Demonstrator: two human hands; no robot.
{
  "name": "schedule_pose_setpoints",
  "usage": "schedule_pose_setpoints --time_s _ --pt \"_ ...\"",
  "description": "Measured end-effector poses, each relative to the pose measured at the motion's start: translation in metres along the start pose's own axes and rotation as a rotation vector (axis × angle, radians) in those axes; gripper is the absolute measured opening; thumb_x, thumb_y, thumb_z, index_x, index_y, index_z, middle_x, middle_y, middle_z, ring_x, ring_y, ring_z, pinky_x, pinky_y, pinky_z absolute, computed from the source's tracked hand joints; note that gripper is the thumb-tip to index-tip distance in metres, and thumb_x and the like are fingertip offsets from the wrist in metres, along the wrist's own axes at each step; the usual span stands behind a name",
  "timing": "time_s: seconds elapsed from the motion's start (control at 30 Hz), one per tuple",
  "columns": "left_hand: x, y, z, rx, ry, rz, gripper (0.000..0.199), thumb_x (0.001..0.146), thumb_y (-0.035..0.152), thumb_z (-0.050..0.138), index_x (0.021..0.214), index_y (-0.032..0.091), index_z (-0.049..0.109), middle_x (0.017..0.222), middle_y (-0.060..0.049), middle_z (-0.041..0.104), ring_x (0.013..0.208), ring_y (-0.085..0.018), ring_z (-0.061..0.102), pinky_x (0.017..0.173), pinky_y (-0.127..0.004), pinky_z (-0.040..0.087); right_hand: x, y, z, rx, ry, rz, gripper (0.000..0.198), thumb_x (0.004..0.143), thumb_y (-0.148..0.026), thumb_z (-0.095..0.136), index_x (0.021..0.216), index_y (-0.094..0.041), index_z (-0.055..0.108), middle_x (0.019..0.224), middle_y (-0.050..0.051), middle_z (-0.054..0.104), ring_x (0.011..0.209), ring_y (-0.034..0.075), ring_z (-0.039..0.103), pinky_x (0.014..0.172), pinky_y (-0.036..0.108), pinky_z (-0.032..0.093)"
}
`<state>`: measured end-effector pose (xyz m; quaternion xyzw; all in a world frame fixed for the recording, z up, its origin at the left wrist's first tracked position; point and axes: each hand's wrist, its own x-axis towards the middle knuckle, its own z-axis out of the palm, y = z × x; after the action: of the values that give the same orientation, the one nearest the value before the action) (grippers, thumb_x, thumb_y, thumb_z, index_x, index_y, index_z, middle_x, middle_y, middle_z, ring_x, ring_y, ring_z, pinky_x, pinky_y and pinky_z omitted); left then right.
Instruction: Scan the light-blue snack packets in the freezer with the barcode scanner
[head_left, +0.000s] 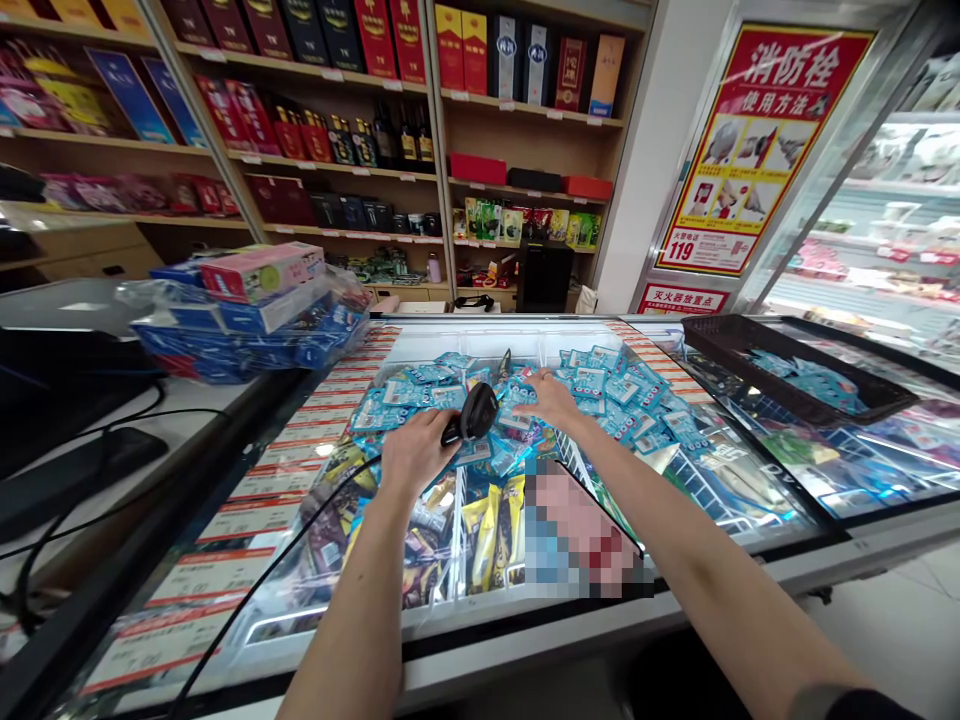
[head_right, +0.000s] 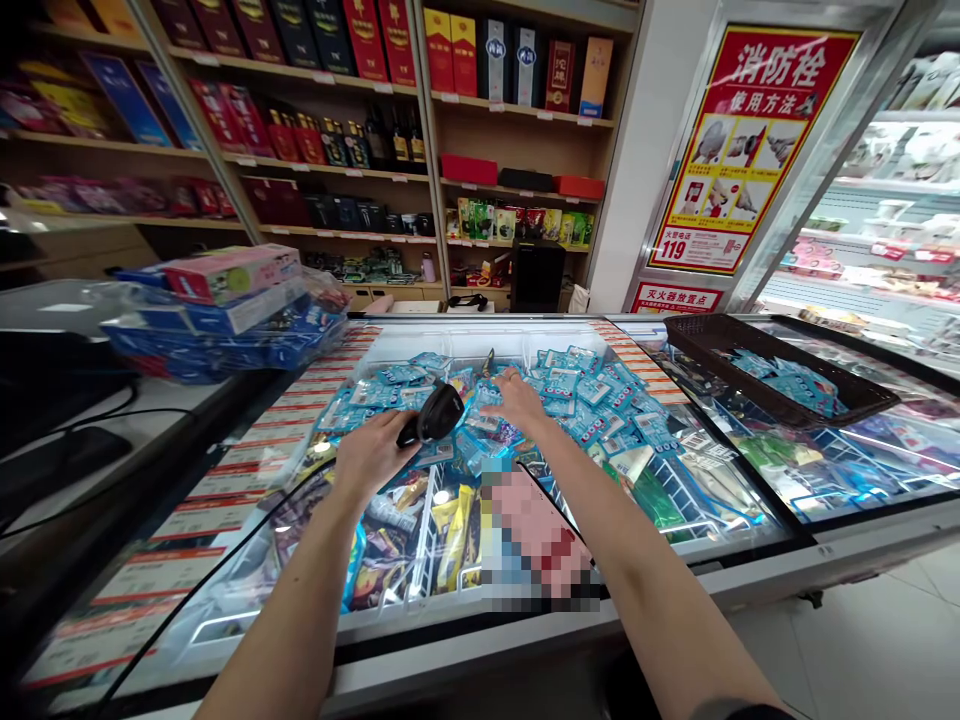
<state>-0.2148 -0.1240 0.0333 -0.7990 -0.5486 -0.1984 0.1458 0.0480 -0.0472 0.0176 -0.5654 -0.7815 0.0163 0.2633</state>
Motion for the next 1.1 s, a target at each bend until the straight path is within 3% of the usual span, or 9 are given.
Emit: schedule_pose_setpoints --time_s 0.1,0.17,0.27,0.37,0.6,0.87,1.1 --pt "0.001 0.004 0.002 -0.02 0.01 0.061 0.034 0.08 0.036 0.048 0.112 0.025 0.054 0.099 -0.006 0.064 0.095 -0.024 0.057 0.062 -0.03 0.04 -0.02 0.007 -0.002 0.156 0.164 0.055 0.045 0.08 -0.05 0.056 0.112 -0.019 0.054 0.107 0.009 0.058 0.101 0.024 0.057 0.087 0.039 0.045" --pt "0.002 0.008 0.004 -0.028 0.003 0.116 0.035 0.08 0.036 0.049 0.112 0.024 0.054 0.099 -0.006 0.064 0.096 -0.024 0.057 0.064 -0.031 0.041 -0.033 0.014 -0.002 0.341 0.225 0.128 0.039 0.084 -0.048 0.048 0.109 -0.019 0.052 0.095 0.006 0.06 0.088 0.021 0.062 0.078 0.037 0.05" --pt "0.003 0.015 0.006 -0.032 -0.03 0.184 0.034 0.079 0.035 0.049 0.111 0.023 0.055 0.1 -0.007 0.063 0.096 -0.024 0.056 0.068 -0.032 0.042 -0.048 0.025 0.002 0.67 0.278 0.239 0.038 0.084 -0.05 0.046 0.107 -0.02 0.046 0.087 0.003 0.058 0.069 0.018 0.064 0.06 0.032 0.053" --pt "0.004 0.02 0.007 -0.023 -0.056 0.215 0.034 0.08 0.035 0.048 0.111 0.024 0.055 0.098 -0.007 0.063 0.096 -0.024 0.056 0.069 -0.032 0.042 -0.056 0.033 0.005 0.859 0.336 0.313 0.037 0.082 -0.052 0.045 0.102 -0.021 0.044 0.086 0.002 0.056 0.068 0.017 0.064 0.054 0.03 0.053" --pt "0.006 0.023 0.007 -0.03 -0.06 0.227 0.034 0.081 0.036 0.047 0.112 0.024 0.054 0.098 -0.007 0.063 0.095 -0.024 0.057 0.069 -0.032 0.042 -0.054 0.035 0.0 0.806 0.325 0.302 0.033 0.079 -0.051 0.049 0.095 -0.022 0.051 0.068 -0.001 0.053 0.062 0.015 0.055 0.052 0.031 0.053" --pt "0.005 0.025 0.01 -0.012 -0.065 0.214 0.036 0.08 0.04 0.048 0.112 0.024 0.054 0.098 -0.007 0.064 0.094 -0.024 0.058 0.066 -0.031 0.042 -0.054 0.038 0.004 0.768 0.388 0.361 0.036 0.078 -0.051 0.049 0.095 -0.02 0.049 0.074 -0.001 0.053 0.065 0.013 0.052 0.052 0.028 0.054" --pt "0.006 0.028 0.006 -0.055 -0.099 0.198 0.035 0.079 0.037 0.049 0.112 0.025 0.055 0.1 -0.007 0.064 0.097 -0.023 0.058 0.066 -0.03 0.043 -0.054 0.038 0.004 0.723 0.366 0.364 0.037 0.076 -0.053 0.049 0.092 -0.02 0.05 0.07 -0.003 0.048 0.063 0.012 0.049 0.051 0.027 0.052"
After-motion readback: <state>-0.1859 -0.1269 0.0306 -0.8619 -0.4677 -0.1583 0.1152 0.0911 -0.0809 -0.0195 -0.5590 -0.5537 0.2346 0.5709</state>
